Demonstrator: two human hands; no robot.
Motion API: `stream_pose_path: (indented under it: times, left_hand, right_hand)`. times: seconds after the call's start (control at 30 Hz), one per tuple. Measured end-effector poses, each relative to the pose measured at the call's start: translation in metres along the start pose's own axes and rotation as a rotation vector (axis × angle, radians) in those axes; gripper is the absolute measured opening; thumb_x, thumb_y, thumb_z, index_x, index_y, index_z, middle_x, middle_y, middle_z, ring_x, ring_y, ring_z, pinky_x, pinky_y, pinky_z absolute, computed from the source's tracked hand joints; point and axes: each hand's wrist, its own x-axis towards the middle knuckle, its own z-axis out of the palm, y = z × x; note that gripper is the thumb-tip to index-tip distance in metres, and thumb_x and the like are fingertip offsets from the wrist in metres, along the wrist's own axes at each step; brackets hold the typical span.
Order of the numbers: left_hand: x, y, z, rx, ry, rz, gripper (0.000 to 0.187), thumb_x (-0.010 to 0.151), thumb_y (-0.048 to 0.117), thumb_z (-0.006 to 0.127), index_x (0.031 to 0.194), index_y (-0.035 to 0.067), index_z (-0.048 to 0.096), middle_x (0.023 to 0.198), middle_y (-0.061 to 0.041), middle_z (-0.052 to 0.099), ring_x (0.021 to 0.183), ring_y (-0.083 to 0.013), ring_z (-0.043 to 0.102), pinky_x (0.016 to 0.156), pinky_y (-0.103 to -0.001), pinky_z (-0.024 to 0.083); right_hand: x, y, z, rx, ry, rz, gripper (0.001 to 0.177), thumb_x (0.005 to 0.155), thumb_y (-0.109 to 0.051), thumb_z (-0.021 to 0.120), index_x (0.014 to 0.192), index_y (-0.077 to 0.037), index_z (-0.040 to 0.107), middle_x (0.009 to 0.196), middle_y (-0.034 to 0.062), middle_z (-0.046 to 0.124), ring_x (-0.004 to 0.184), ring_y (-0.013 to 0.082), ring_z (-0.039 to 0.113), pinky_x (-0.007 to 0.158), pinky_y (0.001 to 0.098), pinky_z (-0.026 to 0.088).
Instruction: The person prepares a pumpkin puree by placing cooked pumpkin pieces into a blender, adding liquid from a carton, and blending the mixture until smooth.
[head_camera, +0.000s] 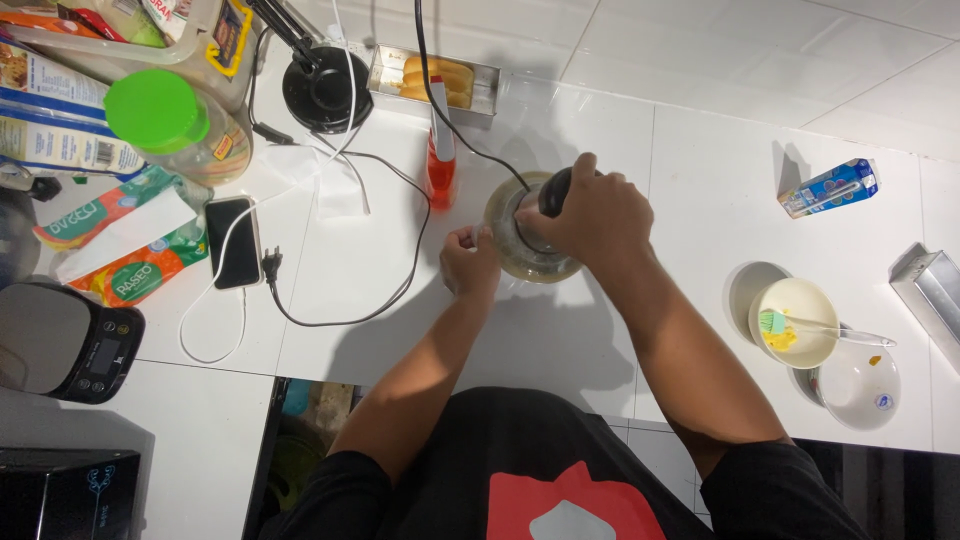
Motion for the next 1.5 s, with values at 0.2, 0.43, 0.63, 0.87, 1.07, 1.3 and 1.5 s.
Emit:
stream_pose_path:
  times: [0.2, 0.43, 0.63, 0.87, 1.07, 1.3, 1.5]
  left_hand:
    - [-0.014, 0.003, -0.004, -0.046, 0.013, -0.053, 0.022, 0.089, 0.040, 0.070, 0.106, 0.026, 0.071, 0.099, 0.005, 0.072, 0.106, -0.0240, 0.066, 0.096, -0.038, 0.048]
    - [-0.019, 0.002, -0.003, -0.048, 0.024, -0.040, 0.024, 0.088, 0.040, 0.071, 0.104, 0.022, 0.070, 0.098, 0.001, 0.072, 0.107, -0.0271, 0.065, 0.095, -0.040, 0.048]
    - [-0.021, 0.003, 0.001, -0.078, 0.004, -0.059, 0.021, 0.089, 0.037, 0.071, 0.103, 0.021, 0.071, 0.098, 0.000, 0.072, 0.104, -0.0268, 0.067, 0.093, -0.040, 0.051]
    - [0.003, 0.018, 0.015, -0.112, 0.026, -0.048, 0.021, 0.086, 0.037, 0.074, 0.100, 0.022, 0.073, 0.092, 0.003, 0.072, 0.095, -0.0232, 0.070, 0.086, -0.037, 0.053]
    - [0.010, 0.018, 0.013, -0.149, 0.012, -0.018, 0.023, 0.083, 0.034, 0.076, 0.098, 0.016, 0.075, 0.088, -0.002, 0.073, 0.092, -0.0273, 0.071, 0.083, -0.041, 0.054]
    - [0.011, 0.026, 0.014, -0.179, 0.000, -0.012, 0.023, 0.085, 0.031, 0.076, 0.099, 0.014, 0.075, 0.088, -0.007, 0.073, 0.089, -0.0292, 0.071, 0.078, -0.041, 0.054]
    - [0.015, 0.023, 0.013, -0.193, 0.001, 0.009, 0.022, 0.083, 0.030, 0.078, 0.097, 0.013, 0.075, 0.084, -0.006, 0.071, 0.086, -0.0295, 0.070, 0.074, -0.040, 0.055]
  right_hand:
    - [0.005, 0.014, -0.017, 0.035, -0.159, -0.312, 0.107, 0.078, -0.054, 0.080, 0.159, -0.002, 0.033, 0.129, 0.0299, 0.054, 0.111, 0.0533, 0.066, 0.094, 0.0611, 0.058]
    - [0.025, 0.006, 0.030, -0.128, -0.012, -0.191, 0.081, 0.080, -0.078, 0.070, 0.133, -0.018, 0.064, 0.101, 0.0229, 0.066, 0.087, 0.0462, 0.075, 0.066, 0.0526, 0.064]
    - [0.021, 0.003, 0.007, -0.132, -0.023, -0.256, 0.080, 0.077, -0.078, 0.071, 0.133, -0.021, 0.066, 0.105, 0.0224, 0.069, 0.091, 0.0442, 0.075, 0.069, 0.0543, 0.064]
    - [0.087, 0.005, 0.034, 0.108, 0.078, -0.289, 0.066, 0.107, -0.066, 0.042, 0.088, -0.012, 0.076, 0.078, 0.0132, 0.067, 0.078, 0.0340, 0.072, 0.071, 0.0534, 0.059]
    - [0.094, -0.001, 0.025, 0.097, 0.028, -0.261, 0.059, 0.106, -0.060, 0.042, 0.084, -0.015, 0.073, 0.075, 0.0074, 0.063, 0.076, 0.0283, 0.070, 0.072, 0.0498, 0.058]
    - [0.101, 0.001, 0.024, 0.095, 0.058, -0.266, 0.045, 0.104, -0.049, 0.048, 0.082, -0.016, 0.071, 0.073, 0.0047, 0.061, 0.071, 0.0260, 0.068, 0.067, 0.0463, 0.057]
    - [0.096, -0.005, 0.016, 0.127, 0.020, -0.245, 0.037, 0.101, -0.037, 0.051, 0.080, -0.013, 0.071, 0.073, 0.0060, 0.060, 0.068, 0.0257, 0.066, 0.068, 0.0449, 0.057]
